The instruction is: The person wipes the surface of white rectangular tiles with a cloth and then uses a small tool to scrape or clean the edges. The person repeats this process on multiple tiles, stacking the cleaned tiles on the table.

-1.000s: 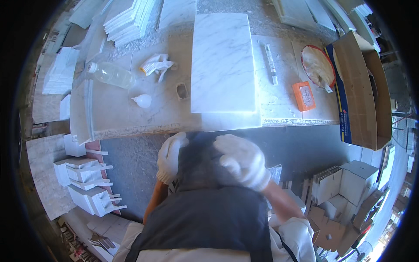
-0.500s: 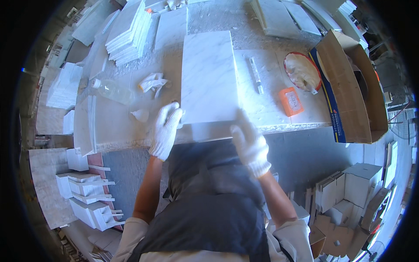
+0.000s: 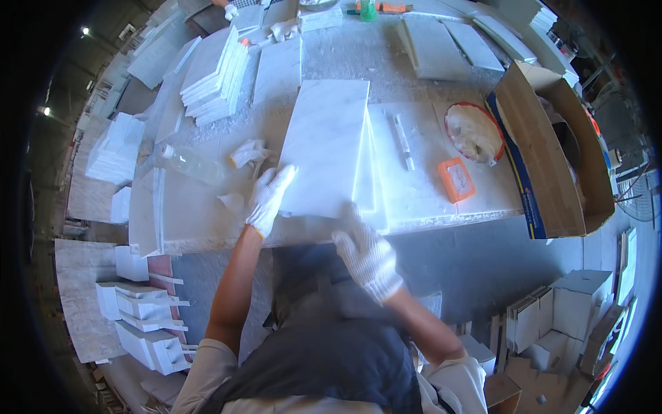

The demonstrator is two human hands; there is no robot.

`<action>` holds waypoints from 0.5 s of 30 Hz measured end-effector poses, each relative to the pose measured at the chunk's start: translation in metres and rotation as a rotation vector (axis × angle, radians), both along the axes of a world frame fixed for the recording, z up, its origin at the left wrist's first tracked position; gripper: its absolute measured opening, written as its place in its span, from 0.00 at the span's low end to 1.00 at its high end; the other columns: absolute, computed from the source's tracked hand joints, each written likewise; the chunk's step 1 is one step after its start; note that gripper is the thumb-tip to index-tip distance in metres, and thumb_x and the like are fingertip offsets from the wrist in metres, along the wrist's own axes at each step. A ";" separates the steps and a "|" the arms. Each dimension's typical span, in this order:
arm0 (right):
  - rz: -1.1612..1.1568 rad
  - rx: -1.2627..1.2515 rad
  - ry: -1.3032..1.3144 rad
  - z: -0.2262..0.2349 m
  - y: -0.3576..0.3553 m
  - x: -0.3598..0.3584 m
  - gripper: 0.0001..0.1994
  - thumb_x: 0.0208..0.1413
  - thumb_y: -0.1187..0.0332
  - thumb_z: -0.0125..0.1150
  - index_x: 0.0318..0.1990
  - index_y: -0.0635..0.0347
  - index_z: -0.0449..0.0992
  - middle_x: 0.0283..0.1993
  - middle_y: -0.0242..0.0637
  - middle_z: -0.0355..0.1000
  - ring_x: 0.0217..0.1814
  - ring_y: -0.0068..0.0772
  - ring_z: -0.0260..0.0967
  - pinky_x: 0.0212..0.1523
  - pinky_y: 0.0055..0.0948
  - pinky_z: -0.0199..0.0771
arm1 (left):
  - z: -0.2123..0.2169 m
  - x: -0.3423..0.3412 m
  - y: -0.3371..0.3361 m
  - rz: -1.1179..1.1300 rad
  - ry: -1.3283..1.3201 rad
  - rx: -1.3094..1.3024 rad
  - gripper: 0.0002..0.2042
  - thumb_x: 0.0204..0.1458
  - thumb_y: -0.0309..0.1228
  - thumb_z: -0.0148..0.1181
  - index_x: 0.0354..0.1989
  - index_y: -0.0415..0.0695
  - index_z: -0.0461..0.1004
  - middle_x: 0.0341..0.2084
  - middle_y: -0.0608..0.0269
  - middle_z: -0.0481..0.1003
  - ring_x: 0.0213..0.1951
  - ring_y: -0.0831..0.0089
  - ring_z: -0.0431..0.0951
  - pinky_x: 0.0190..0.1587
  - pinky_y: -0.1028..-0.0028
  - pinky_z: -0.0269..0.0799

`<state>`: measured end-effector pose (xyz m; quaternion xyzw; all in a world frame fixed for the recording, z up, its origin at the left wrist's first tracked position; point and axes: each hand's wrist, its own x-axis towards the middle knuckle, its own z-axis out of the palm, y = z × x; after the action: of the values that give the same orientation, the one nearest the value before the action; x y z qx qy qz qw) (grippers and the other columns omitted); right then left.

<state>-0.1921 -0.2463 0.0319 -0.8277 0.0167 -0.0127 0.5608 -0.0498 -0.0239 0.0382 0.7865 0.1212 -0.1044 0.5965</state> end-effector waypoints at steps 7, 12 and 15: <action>0.072 0.294 0.156 0.012 -0.023 0.007 0.31 0.70 0.57 0.61 0.73 0.67 0.65 0.52 0.53 0.81 0.53 0.39 0.81 0.57 0.35 0.77 | 0.002 0.009 0.000 0.038 -0.092 -0.218 0.17 0.62 0.44 0.68 0.46 0.40 0.83 0.38 0.70 0.79 0.40 0.85 0.72 0.40 0.78 0.69; -0.015 0.584 0.162 0.014 -0.034 0.019 0.35 0.71 0.59 0.61 0.78 0.67 0.55 0.60 0.41 0.75 0.57 0.31 0.77 0.60 0.34 0.79 | 0.027 0.005 0.001 0.050 0.078 -0.206 0.21 0.64 0.47 0.65 0.52 0.41 0.81 0.44 0.66 0.80 0.45 0.81 0.77 0.36 0.76 0.76; -0.053 0.708 0.287 0.016 -0.040 0.041 0.34 0.70 0.57 0.63 0.74 0.69 0.60 0.66 0.44 0.72 0.60 0.37 0.76 0.61 0.36 0.78 | 0.039 -0.002 -0.005 0.040 0.152 -0.240 0.23 0.65 0.50 0.63 0.55 0.41 0.80 0.47 0.64 0.80 0.48 0.78 0.78 0.32 0.73 0.79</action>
<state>-0.1513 -0.2865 0.0481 -0.5752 0.1198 0.0951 0.8036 -0.0514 -0.0294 0.0771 0.6968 0.1684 -0.1654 0.6773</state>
